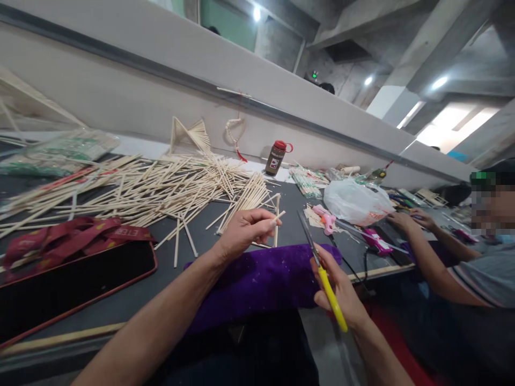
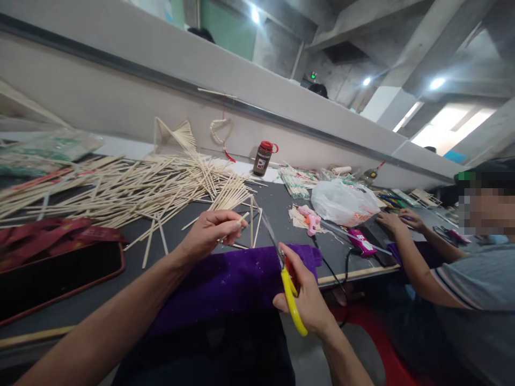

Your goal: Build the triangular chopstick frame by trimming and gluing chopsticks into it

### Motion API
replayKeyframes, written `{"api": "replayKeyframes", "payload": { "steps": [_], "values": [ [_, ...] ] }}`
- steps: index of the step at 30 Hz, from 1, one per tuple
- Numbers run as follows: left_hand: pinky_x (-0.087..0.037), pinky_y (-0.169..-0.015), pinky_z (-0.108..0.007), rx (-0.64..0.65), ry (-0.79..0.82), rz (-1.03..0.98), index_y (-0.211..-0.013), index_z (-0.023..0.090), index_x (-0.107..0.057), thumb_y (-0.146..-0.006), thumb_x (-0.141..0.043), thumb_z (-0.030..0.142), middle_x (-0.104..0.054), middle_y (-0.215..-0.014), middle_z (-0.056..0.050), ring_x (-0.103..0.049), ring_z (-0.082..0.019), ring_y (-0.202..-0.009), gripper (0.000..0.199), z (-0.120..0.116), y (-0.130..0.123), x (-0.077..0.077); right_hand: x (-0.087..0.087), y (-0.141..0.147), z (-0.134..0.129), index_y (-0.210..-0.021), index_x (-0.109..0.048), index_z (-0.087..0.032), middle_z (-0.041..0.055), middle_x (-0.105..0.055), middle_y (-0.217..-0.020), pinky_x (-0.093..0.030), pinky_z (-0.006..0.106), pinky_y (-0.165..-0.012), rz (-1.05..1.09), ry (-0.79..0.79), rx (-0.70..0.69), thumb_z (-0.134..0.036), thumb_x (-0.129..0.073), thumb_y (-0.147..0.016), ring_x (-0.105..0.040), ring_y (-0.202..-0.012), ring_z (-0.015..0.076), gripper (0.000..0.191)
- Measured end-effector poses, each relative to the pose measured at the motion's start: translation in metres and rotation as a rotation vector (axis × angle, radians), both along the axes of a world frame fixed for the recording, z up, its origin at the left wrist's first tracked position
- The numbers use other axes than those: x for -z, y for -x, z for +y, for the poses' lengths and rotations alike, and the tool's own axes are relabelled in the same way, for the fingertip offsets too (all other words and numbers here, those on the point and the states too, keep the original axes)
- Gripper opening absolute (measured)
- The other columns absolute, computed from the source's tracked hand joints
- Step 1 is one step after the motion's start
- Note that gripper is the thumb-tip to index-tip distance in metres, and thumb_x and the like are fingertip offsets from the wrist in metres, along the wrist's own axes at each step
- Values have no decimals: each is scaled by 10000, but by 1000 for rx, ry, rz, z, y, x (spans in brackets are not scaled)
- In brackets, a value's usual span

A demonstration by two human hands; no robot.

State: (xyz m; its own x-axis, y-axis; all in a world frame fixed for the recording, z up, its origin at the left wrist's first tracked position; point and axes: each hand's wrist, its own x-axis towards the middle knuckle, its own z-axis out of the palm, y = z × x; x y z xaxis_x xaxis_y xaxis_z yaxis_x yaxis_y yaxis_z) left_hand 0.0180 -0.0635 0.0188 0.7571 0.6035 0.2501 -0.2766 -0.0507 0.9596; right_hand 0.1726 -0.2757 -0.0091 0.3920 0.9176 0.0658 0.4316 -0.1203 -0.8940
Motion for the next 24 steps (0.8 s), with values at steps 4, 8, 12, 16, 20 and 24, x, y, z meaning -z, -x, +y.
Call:
{"api": "replayKeyframes", "payload": {
  "steps": [4, 8, 12, 16, 20, 24],
  "values": [
    [-377, -442, -192, 22, -66, 26, -786, 130, -691, -771, -610, 290, -592, -568, 11, -492, -71, -457, 180, -3, 4, -4, -11, 8, 7, -1385, -362, -325, 39, -558, -1095, -468, 277, -662, -206, 58, -39, -228, -679, -615, -554, -799, 179, 838],
    [-376, -433, -186, 34, -112, 79, -734, 121, -672, -759, -583, 274, -565, -523, 20, -470, -67, -436, 178, -6, 5, -9, -12, 12, 15, -1380, -351, -328, 31, -539, -1139, -455, 285, -700, -337, 74, -51, -187, -662, -624, -542, -802, 166, 829],
    [-381, -418, -184, 40, -123, 144, -668, 125, -644, -729, -554, 244, -545, -482, 27, -467, -72, -415, 161, -6, 3, -7, -11, 14, 21, -1378, -351, -323, -4, -554, -996, -423, 264, -638, -388, 80, -58, -164, -645, -632, -484, -686, 128, 817],
    [-399, -413, -192, 54, -135, 209, -632, 135, -632, -706, -538, 215, -554, -468, 26, -487, -82, -399, 145, -6, 0, 0, -10, 12, 23, -1375, -358, -315, -13, -547, -954, -404, 256, -619, -427, 83, -86, -191, -661, -648, -458, -660, 119, 797],
    [-404, -415, -185, 62, -146, 232, -596, 147, -618, -678, -512, 161, -554, -456, 34, -498, -79, -397, 135, -8, -3, 4, -10, 10, 23, -1385, -349, -296, 7, -538, -995, -407, 263, -636, -467, 83, -115, -241, -671, -676, -488, -710, 133, 780],
    [-395, -413, -186, 66, -155, 234, -595, 147, -614, -690, -510, 164, -545, -444, 36, -494, -82, -393, 142, -9, -5, 6, -11, 8, 23, -1404, -329, -287, 25, -533, -1033, -422, 290, -707, -526, 87, -134, -261, -681, -684, -526, -808, 164, 802]
  ]
}}
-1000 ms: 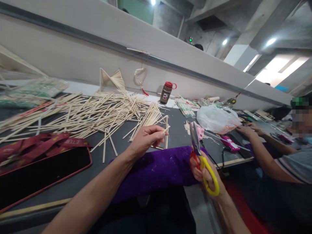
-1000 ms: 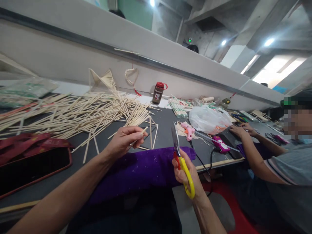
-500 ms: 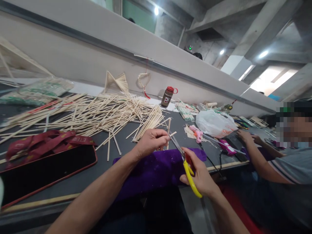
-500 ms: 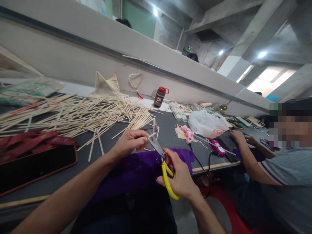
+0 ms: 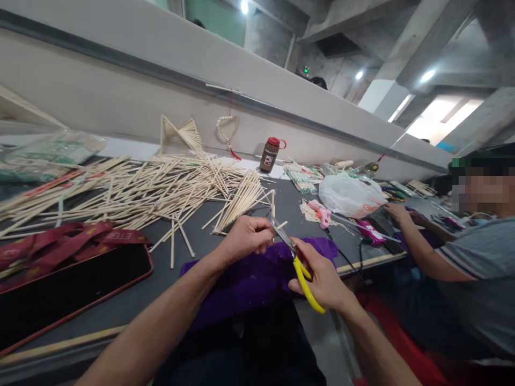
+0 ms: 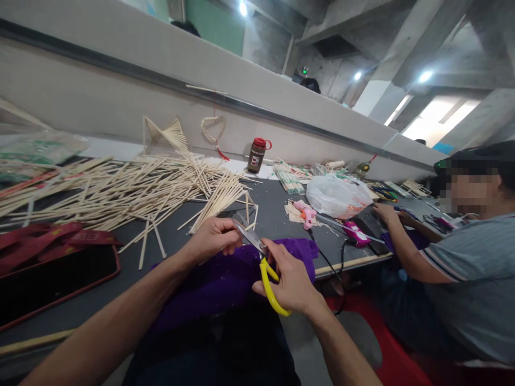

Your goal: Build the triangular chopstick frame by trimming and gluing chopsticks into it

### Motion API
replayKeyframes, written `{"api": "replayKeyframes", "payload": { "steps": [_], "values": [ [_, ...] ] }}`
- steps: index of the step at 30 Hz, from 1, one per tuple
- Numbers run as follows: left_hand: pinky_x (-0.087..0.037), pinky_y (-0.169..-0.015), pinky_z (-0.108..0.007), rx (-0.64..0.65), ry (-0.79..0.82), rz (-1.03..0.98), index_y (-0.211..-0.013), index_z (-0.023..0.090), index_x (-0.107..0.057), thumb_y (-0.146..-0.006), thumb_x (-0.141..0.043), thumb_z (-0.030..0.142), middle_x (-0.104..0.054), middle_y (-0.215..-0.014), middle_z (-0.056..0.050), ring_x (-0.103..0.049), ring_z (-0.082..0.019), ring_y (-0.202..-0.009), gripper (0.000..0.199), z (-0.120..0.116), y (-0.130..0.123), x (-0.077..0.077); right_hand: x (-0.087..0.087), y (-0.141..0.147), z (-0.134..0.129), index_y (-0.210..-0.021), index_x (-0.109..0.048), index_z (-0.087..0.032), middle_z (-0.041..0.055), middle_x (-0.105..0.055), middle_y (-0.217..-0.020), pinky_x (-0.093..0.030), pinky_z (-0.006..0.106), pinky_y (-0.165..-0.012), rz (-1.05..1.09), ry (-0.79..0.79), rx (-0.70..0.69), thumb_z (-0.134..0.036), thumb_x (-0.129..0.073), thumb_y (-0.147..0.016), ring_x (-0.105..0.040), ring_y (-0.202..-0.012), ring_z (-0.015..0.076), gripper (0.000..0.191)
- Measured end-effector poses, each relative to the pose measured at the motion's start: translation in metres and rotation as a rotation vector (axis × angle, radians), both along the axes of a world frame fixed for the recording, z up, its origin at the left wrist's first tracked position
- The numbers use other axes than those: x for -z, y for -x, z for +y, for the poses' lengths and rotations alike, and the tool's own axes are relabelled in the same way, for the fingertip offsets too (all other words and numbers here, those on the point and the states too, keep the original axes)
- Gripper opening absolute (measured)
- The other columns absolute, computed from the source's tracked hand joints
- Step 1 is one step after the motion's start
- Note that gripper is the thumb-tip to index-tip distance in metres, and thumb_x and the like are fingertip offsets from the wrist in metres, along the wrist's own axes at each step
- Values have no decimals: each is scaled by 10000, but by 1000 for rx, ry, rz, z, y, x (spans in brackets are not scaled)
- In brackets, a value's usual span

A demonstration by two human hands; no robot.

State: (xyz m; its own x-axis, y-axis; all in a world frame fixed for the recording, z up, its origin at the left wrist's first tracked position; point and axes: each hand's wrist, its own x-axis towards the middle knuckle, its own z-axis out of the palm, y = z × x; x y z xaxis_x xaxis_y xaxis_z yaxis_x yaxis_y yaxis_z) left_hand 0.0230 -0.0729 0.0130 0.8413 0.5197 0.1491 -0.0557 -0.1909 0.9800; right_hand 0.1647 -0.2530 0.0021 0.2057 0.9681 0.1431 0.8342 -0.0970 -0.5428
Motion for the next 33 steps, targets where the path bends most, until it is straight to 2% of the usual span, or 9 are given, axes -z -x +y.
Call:
{"api": "replayKeyframes", "payload": {
  "steps": [5, 8, 13, 19, 23, 28, 33],
  "values": [
    [-358, -399, -183, -6, -6, -17, -660, 133, -624, -711, -541, 216, -543, -473, 31, -461, -72, -383, 128, -1, -1, 3, -3, 0, 0, -1403, -337, -283, 24, -536, -1004, -424, 295, -708, -32, 9, 3, -272, -693, -677, -528, -830, 179, 808],
    [-335, -390, -179, -7, -21, -15, -644, 138, -610, -718, -538, 232, -522, -458, 38, -437, -66, -373, 139, -1, -1, 4, -2, 2, 1, -1386, -359, -282, 20, -557, -1009, -426, 289, -692, 8, 11, 19, -283, -699, -680, -523, -782, 163, 784],
    [-341, -394, -178, -9, -43, 10, -654, 141, -614, -701, -520, 206, -548, -486, 29, -447, -68, -383, 123, 0, -1, 6, -2, 8, 3, -1366, -392, -268, 12, -590, -971, -415, 272, -654, 100, 22, 67, -354, -646, -768, -522, -709, 140, 655],
    [-346, -393, -177, 4, -80, 56, -690, 134, -635, -717, -519, 214, -560, -513, 22, -451, -69, -391, 143, 1, -3, 10, -4, 10, 2, -1381, -379, -221, 38, -619, -973, -432, 292, -724, 59, 40, 64, -403, -586, -827, -570, -800, 177, 619],
    [-340, -389, -176, -6, -70, 63, -667, 145, -632, -708, -541, 222, -535, -480, 30, -442, -74, -386, 126, 0, -5, 8, 0, 9, 4, -1384, -375, -195, 64, -633, -1057, -456, 303, -780, 15, 41, 64, -283, -522, -846, -593, -860, 189, 564],
    [-334, -389, -179, -30, -103, 66, -605, 167, -604, -699, -567, 271, -505, -446, 34, -433, -82, -386, 145, 0, -5, 4, 2, 7, 10, -1357, -385, -190, 84, -597, -1230, -452, 315, -903, -59, 28, 58, -168, -496, -783, -579, -1059, 207, 585],
    [-341, -374, -194, -34, -158, 76, -577, 200, -622, -711, -584, 320, -520, -434, 19, -444, -97, -380, 184, 9, -8, 16, 2, 0, 11, -1325, -397, -210, 69, -598, -1242, -467, 334, -919, -137, 45, 60, -187, -514, -761, -572, -1107, 217, 576]
  ]
}}
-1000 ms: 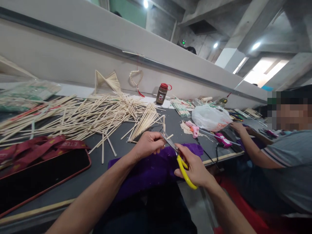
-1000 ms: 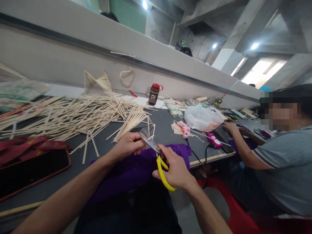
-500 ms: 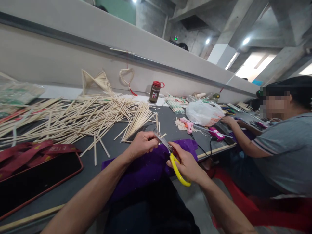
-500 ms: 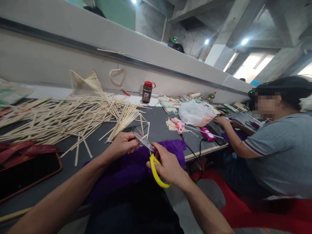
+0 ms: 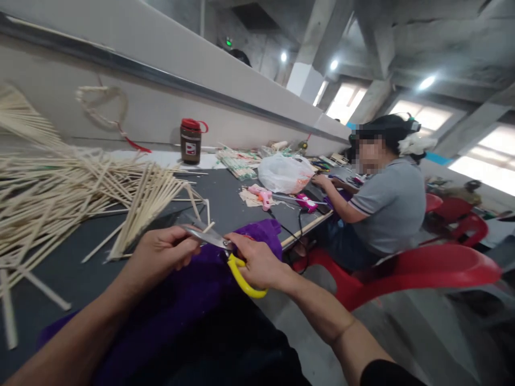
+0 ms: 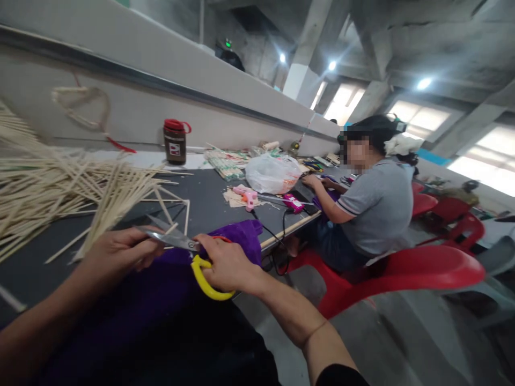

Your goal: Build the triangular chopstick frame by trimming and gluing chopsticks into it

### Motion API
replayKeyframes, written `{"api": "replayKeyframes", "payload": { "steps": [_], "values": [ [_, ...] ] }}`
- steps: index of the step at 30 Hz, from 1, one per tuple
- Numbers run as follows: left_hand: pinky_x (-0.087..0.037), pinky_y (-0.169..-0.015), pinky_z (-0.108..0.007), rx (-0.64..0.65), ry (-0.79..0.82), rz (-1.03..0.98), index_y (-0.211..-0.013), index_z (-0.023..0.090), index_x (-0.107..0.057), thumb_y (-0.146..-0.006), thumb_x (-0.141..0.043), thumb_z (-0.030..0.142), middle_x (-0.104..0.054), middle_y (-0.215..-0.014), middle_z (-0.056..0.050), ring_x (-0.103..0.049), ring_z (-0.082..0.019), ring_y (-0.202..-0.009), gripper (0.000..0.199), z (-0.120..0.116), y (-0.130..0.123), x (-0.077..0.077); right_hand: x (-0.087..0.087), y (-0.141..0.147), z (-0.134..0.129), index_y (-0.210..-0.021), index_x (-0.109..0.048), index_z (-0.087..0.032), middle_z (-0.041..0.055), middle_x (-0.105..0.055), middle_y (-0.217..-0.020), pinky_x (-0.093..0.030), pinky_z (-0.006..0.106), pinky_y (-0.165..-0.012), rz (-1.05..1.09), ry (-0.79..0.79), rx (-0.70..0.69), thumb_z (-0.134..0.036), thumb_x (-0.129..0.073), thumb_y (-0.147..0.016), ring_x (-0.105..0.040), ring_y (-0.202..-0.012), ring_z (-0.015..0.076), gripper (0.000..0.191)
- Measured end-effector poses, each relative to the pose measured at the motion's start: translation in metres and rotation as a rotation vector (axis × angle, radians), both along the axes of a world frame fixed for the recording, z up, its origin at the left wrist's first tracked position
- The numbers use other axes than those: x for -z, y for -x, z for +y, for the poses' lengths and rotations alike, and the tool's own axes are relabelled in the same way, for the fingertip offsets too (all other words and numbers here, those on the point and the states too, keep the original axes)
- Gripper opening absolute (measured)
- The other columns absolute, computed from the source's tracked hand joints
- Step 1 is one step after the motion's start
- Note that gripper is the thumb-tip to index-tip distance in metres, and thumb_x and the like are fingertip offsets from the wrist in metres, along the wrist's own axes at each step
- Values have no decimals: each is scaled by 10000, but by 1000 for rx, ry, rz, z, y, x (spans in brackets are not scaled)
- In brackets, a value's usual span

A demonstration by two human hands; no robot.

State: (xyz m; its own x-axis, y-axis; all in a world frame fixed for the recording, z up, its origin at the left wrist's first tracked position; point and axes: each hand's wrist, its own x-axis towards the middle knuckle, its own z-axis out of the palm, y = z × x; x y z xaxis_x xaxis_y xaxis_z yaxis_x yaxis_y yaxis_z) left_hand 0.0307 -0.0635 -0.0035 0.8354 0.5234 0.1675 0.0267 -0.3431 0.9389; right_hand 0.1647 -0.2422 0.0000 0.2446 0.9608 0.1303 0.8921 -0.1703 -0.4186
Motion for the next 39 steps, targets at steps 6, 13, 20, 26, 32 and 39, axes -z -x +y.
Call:
{"api": "replayKeyframes", "payload": {
  "steps": [6, 13, 20, 26, 32, 39],
  "values": [
    [-376, -368, -211, -24, 76, -42, -734, 236, -695, -650, -658, 317, -554, -463, 23, -471, -116, -388, 123, 2, -6, 3, -3, -4, 3, -1321, -389, -236, 54, -630, -1169, -500, 337, -855, -72, -6, 25, -215, -525, -764, -606, -1026, 220, 573],
    [-355, -363, -210, -54, 97, -109, -758, 226, -671, -655, -649, 297, -554, -465, 27, -452, -111, -372, 126, 2, -6, 1, -1, -2, 7, -1363, -364, -232, 70, -591, -1262, -476, 347, -910, -98, -20, 56, -277, -541, -807, -574, -1117, 222, 585],
    [-345, -402, -209, -42, -39, -108, -744, 197, -673, -709, -620, 329, -555, -485, 28, -457, -108, -425, 147, -6, -5, -2, 2, -3, 3, -1340, -413, -245, 41, -631, -1203, -490, 340, -844, -62, -89, 100, -544, -614, -771, -619, -997, 216, 673],
    [-358, -455, -198, -27, -96, -133, -717, 166, -637, -764, -553, 273, -536, -517, 35, -449, -87, -451, 144, -13, -2, -4, 4, -4, 3, -1329, -447, -217, 68, -640, -1172, -478, 341, -810, -44, -110, 83, -526, -658, -741, -625, -919, 214, 697],
    [-357, -445, -196, -8, -141, -169, -755, 151, -645, -799, -530, 267, -587, -581, 16, -449, -77, -444, 169, -14, -3, 1, 0, -7, 5, -1319, -455, -171, 109, -638, -1104, -461, 327, -751, -79, -105, 30, -549, -612, -780, -613, -895, 224, 677],
    [-332, -449, -180, -37, -216, -132, -694, 150, -644, -840, -520, 272, -538, -502, 36, -430, -67, -437, 227, -16, -2, 4, 11, -9, 6, -1275, -456, -187, 81, -652, -1052, -459, 282, -704, 13, -89, 7, -259, -532, -828, -616, -815, 191, 458]
  ]
}}
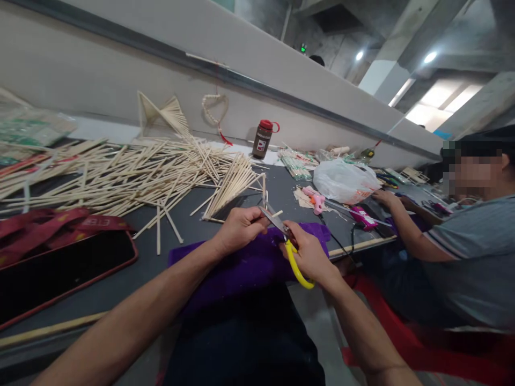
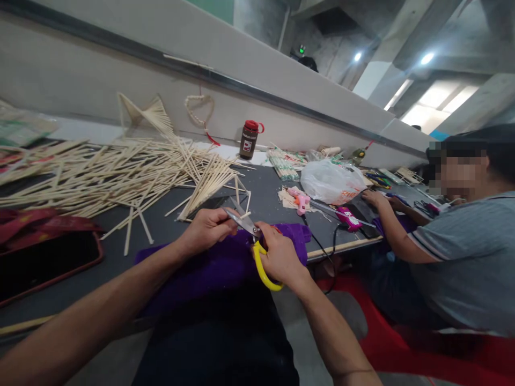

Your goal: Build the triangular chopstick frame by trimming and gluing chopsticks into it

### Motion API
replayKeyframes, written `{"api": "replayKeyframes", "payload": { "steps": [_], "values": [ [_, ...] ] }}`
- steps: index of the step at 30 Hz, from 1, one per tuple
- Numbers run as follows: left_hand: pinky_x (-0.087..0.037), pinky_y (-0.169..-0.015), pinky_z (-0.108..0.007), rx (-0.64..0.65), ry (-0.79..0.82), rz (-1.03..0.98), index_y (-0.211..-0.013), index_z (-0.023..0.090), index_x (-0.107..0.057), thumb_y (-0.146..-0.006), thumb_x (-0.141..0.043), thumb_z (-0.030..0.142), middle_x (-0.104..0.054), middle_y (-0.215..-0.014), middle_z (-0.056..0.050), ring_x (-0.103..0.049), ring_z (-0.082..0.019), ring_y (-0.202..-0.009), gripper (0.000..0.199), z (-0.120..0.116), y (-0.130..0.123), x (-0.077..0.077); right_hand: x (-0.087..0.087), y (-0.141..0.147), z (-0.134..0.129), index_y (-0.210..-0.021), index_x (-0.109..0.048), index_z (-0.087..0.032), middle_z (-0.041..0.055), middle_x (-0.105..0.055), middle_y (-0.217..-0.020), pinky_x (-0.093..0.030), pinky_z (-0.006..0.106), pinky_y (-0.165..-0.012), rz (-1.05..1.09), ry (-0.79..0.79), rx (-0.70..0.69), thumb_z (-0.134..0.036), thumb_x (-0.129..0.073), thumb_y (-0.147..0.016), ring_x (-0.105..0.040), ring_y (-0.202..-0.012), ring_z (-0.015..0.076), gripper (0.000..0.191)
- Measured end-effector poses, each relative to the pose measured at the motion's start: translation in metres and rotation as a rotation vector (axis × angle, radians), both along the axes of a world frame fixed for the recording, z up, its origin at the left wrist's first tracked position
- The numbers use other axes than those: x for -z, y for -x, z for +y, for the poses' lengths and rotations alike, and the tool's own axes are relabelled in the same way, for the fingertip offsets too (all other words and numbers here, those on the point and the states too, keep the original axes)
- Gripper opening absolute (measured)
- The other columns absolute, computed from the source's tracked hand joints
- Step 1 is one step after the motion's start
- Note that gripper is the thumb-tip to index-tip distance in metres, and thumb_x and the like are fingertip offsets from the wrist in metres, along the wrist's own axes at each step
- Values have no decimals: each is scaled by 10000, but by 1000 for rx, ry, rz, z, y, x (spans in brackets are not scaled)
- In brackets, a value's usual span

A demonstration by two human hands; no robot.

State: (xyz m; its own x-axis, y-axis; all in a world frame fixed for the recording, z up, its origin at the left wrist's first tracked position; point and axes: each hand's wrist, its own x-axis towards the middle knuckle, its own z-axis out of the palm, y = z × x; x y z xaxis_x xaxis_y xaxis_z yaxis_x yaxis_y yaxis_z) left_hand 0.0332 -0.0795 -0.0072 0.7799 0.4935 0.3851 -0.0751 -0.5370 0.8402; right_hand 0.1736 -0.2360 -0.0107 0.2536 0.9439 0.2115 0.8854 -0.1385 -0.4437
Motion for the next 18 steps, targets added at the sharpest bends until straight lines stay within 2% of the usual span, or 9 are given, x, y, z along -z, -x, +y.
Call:
{"api": "replayKeyframes", "payload": {
  "steps": [2, 5, 8, 11, 13, 16, 18],
  "values": [
    [-329, -451, -180, -20, 0, -2, -697, 150, -643, -841, -520, 266, -542, -507, 38, -427, -65, -436, 222, 0, 0, 2, 4, -1, 2, -1267, -462, -193, 75, -650, -1054, -461, 275, -718, -5, -24, 1, -139, -494, -771, -616, -826, 188, 500],
    [-333, -456, -180, -47, 3, -19, -691, 153, -641, -832, -535, 265, -555, -519, 38, -434, -65, -445, 210, 1, -1, 4, 10, -3, 5, -1274, -465, -191, 77, -649, -1062, -471, 281, -751, -14, -49, 3, -92, -477, -706, -620, -861, 197, 576],
    [-341, -462, -179, -41, 5, -30, -701, 156, -646, -824, -544, 255, -567, -531, 36, -449, -68, -460, 188, 1, -1, 4, 14, -5, 5, -1273, -476, -192, 74, -653, -1045, -476, 284, -766, -25, -77, 5, -102, -470, -711, -627, -863, 198, 570],
    [-366, -485, -179, 3, -5, -43, -683, 157, -642, -819, -561, 263, -589, -557, 27, -483, -75, -495, 190, -2, 0, 0, 17, -6, 1, -1237, -506, -207, 32, -668, -895, -472, 258, -684, -14, -93, -8, -115, -449, -747, -622, -723, 171, 502],
    [-376, -494, -179, 32, 3, -61, -672, 156, -639, -815, -573, 269, -595, -569, 23, -493, -75, -506, 195, -3, 1, -4, 16, -6, -3, -1214, -522, -214, 23, -669, -884, -466, 247, -670, -8, -126, -23, -116, -447, -752, -615, -696, 158, 479],
    [-359, -461, -180, 40, 85, -82, -674, 150, -638, -811, -580, 268, -575, -546, 29, -456, -62, -452, 189, -4, 4, -9, 12, -6, -6, -1199, -548, -221, 21, -663, -916, -461, 241, -685, 15, -177, -9, -134, -484, -747, -603, -706, 145, 465],
    [-346, -433, -183, 22, 154, -83, -713, 148, -650, -807, -594, 284, -566, -527, 35, -433, -56, -414, 176, -4, 4, -12, 9, -9, -5, -1172, -572, -220, -1, -637, -814, -451, 234, -639, 106, -173, 40, -199, -525, -769, -567, -641, 132, 406]
  ]
}}
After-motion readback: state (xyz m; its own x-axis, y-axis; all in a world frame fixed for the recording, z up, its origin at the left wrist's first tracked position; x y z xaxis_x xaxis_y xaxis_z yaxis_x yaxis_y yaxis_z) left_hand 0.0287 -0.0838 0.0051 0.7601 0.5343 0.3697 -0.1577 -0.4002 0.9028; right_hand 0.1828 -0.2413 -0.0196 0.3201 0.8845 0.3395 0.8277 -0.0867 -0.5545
